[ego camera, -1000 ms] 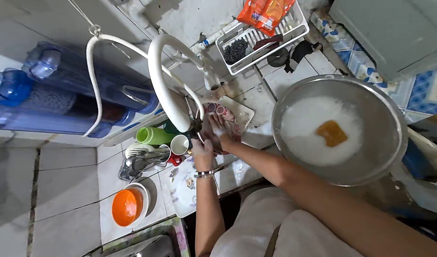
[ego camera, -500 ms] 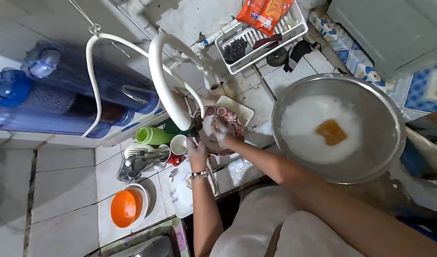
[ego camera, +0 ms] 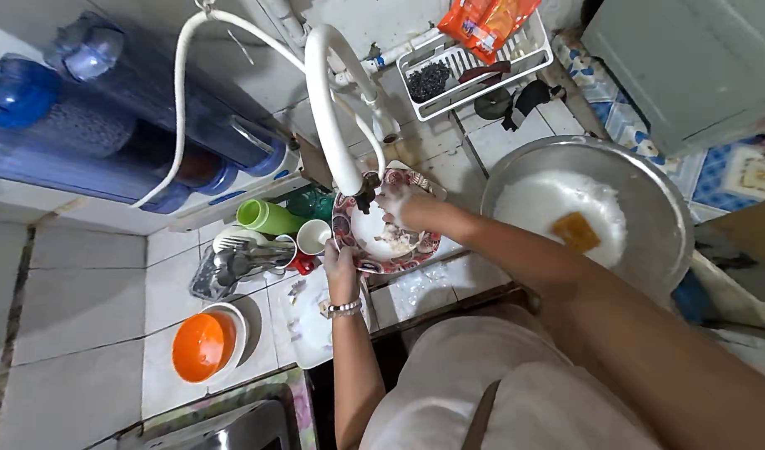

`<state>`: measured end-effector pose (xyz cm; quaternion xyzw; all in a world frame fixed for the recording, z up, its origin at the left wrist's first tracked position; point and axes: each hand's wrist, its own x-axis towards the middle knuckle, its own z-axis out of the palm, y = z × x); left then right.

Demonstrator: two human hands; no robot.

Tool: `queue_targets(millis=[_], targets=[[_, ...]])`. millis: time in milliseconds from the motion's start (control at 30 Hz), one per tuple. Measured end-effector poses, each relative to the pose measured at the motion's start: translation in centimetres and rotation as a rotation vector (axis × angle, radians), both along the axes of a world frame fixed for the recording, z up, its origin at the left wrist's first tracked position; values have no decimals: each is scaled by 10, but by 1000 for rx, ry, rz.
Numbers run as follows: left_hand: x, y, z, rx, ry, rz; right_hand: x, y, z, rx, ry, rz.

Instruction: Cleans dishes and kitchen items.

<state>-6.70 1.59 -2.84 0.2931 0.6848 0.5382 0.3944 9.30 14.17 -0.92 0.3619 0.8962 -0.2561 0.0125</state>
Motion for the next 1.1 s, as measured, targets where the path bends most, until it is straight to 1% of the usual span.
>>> queue_targets(millis=[67,133,200,267,333,400,467,533,600,700,733,767,833,867,900,933,1000,1033,1100], targets=[[3,0,2,21,-17,13,-4,-6,-4,9,-7,-27],[6,-1,4,-2,-10,34,-4,-11,-1,-120,-20,-36],[5,-2,2,-24,-2,41,-2,-14,-3,-227,-38,-3],[3,-3,1,-25,-7,34,5,-11,-3,-222,12,17],[2,-7,2,-24,-22,15,10,-2,14,-160,38,-23],[1,-9,3,-20,-30,-6,6,4,19,-25,71,-54],[2,-11,5,-6,-37,-19,1,3,14,109,55,-9],[2,-12,5,15,-48,-26,0,-8,14,149,1,47],[1,-12,5,34,-65,-29,1,-16,9,82,-34,90],[-5,-15,5,21,-45,-39,6,-27,8,-138,-56,137],[-6,-16,4,17,-44,-46,9,-31,8,-185,-16,125],[-7,-18,4,15,-54,-52,13,-33,6,-183,55,93],[-4,-19,3,16,-78,-67,21,-37,0,-60,224,20],[-1,-20,5,11,-88,-90,24,-42,-1,12,273,1],[3,-21,7,5,-98,-119,25,-51,0,55,272,-7],[9,-22,10,-2,-108,-146,28,-63,7,48,208,0],[21,-26,16,-16,-124,-194,39,-84,37,-113,23,26],[27,-29,19,-18,-122,-216,49,-93,47,-131,28,-8],[41,-40,24,-7,-116,-260,81,-116,65,-52,209,-180]])
